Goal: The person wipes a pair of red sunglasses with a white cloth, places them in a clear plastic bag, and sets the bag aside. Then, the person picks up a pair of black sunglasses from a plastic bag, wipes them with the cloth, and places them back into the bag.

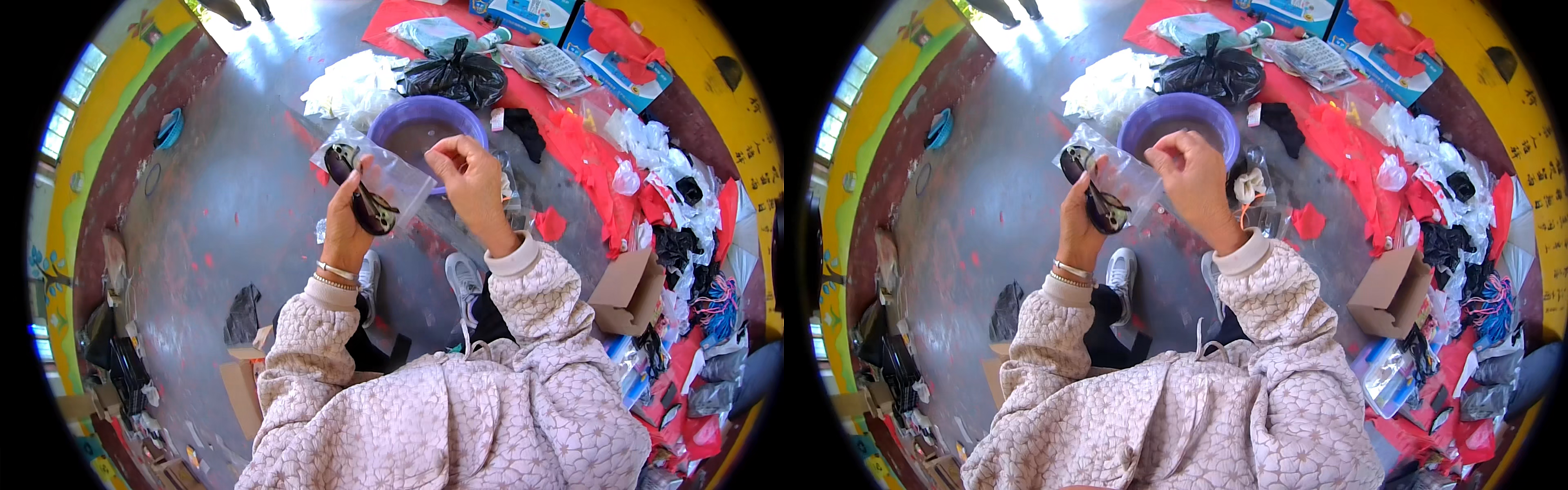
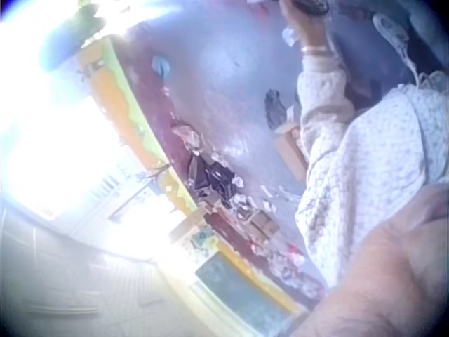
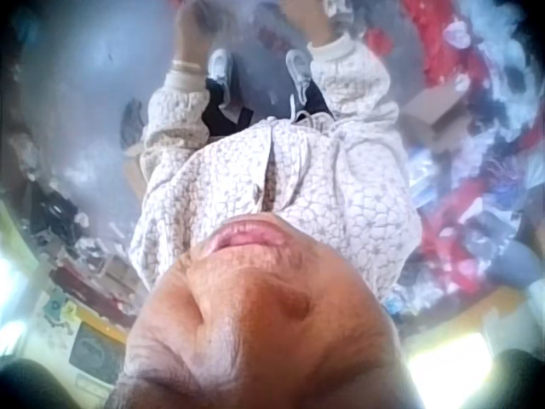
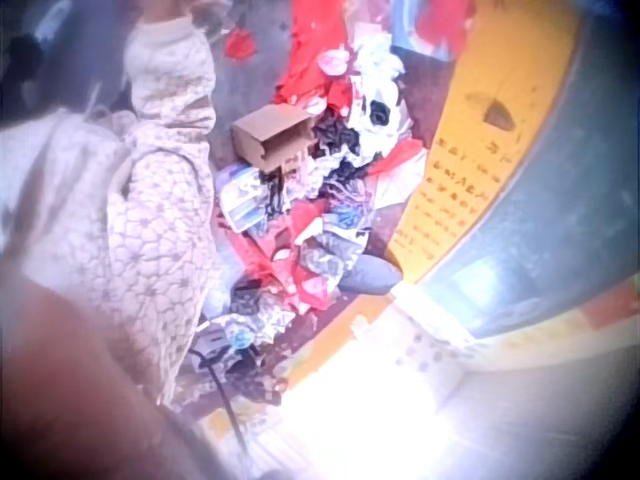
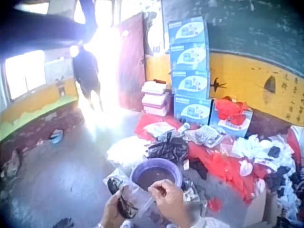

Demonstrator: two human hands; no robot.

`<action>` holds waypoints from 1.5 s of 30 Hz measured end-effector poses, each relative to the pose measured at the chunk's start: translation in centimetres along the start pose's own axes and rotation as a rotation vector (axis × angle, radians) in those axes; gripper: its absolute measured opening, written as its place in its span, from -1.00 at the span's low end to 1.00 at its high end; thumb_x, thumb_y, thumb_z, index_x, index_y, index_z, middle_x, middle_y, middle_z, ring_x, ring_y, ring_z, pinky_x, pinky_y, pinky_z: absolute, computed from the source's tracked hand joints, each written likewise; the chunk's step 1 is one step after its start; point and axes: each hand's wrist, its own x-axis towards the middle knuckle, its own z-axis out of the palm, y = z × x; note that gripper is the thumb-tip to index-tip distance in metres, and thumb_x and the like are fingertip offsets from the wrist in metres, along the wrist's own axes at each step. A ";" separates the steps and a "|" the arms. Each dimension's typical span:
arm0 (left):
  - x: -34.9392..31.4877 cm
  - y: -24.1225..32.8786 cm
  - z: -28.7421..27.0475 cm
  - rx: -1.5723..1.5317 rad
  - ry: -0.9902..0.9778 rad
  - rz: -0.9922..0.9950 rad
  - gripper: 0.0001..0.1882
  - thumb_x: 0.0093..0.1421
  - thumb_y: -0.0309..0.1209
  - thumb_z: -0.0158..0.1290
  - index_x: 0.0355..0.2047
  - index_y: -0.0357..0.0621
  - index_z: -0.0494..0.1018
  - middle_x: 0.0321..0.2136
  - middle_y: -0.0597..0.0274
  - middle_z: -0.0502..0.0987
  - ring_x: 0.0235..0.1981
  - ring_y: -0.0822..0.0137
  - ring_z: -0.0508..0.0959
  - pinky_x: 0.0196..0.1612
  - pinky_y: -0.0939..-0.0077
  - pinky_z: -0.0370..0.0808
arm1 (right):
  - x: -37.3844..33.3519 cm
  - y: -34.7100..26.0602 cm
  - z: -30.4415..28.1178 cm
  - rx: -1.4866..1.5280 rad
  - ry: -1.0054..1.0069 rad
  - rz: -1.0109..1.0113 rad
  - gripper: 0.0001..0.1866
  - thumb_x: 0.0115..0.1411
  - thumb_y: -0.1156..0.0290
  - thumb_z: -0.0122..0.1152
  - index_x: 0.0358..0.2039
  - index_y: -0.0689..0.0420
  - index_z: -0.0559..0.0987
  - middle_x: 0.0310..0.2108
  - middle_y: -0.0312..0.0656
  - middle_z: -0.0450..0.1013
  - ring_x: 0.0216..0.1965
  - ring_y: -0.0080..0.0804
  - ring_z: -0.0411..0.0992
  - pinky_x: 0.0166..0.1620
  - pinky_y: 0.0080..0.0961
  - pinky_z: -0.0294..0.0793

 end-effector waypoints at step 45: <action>0.3 4.0 -1.8 0.105 0.304 0.383 -0.40 0.08 -0.78 -0.18 0.14 -0.10 0.12 -0.06 0.02 0.26 -0.20 0.25 0.43 -0.12 0.43 0.49 | -1.8 0.8 -3.4 1.172 -0.029 0.594 -0.75 0.21 0.41 -0.07 -0.18 0.29 0.42 -0.20 -0.02 0.46 -0.13 -0.19 0.45 -0.19 -0.40 0.53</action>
